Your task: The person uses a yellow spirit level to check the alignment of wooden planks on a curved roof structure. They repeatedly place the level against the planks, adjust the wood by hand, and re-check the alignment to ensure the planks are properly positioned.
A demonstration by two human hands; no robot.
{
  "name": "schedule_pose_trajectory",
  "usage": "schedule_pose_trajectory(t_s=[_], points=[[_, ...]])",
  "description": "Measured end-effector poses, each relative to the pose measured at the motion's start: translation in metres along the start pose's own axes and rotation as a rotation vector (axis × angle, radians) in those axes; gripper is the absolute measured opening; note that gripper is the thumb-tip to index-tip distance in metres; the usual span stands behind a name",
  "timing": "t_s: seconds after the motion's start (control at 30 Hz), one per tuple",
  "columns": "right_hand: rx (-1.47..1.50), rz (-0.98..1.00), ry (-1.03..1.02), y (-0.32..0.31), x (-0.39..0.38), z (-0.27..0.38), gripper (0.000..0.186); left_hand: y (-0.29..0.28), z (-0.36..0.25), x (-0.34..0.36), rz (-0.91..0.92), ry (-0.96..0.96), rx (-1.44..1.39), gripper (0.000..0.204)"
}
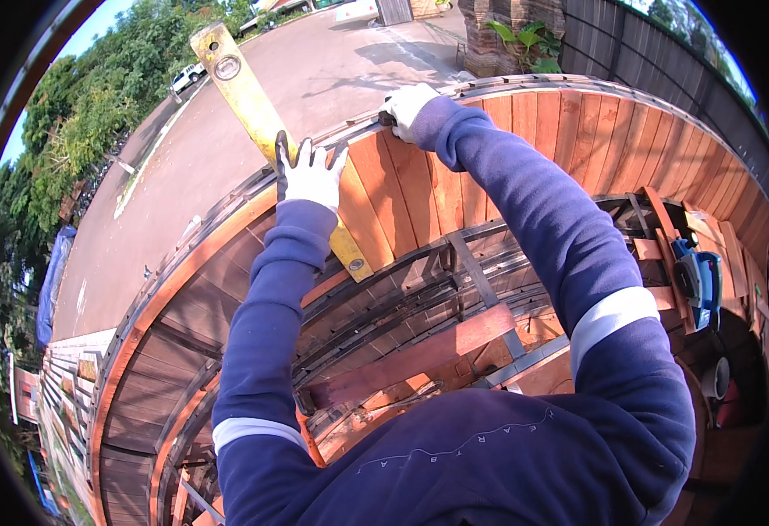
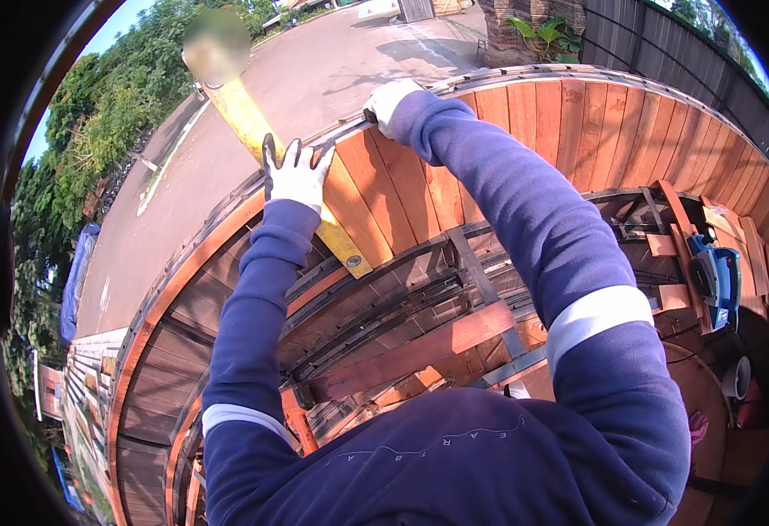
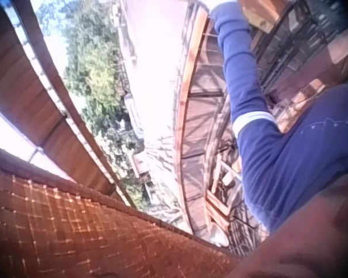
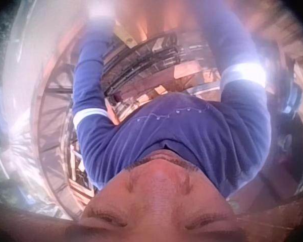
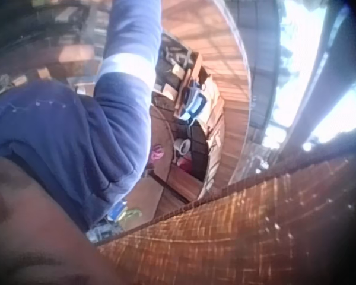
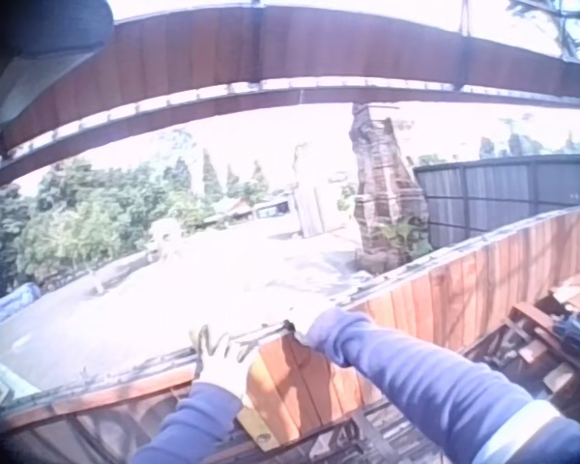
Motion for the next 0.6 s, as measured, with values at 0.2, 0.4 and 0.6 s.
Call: schedule_pose_trajectory(t_s=[0.2, 0.4, 0.6], points=[[-0.054, 0.028, -0.025, -0.008, -0.001, 0.008, 0.018, -0.004, 0.001, -0.001, 0.035, -0.012, 0.022, 0.064], [-0.072, -0.027, -0.042, -0.001, -0.007, 0.001, 0.024, -0.008, -0.001, 0.002, 0.054, -0.010, 0.011, 0.068], [0.138, -0.260, 0.105, -0.017, -0.015, -0.040, 0.025, -0.010, -0.003, 0.004, 0.040, -0.013, -0.004, 0.065]])
Point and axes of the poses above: each hand's wrist, its own x-axis towards the middle knuckle, its own y-axis out of the palm, z = x × y, the point moved 5 cm from there along x, towards the middle knuckle, and after that the axes turned 15 degrees about -z, right-handed, at the moved point
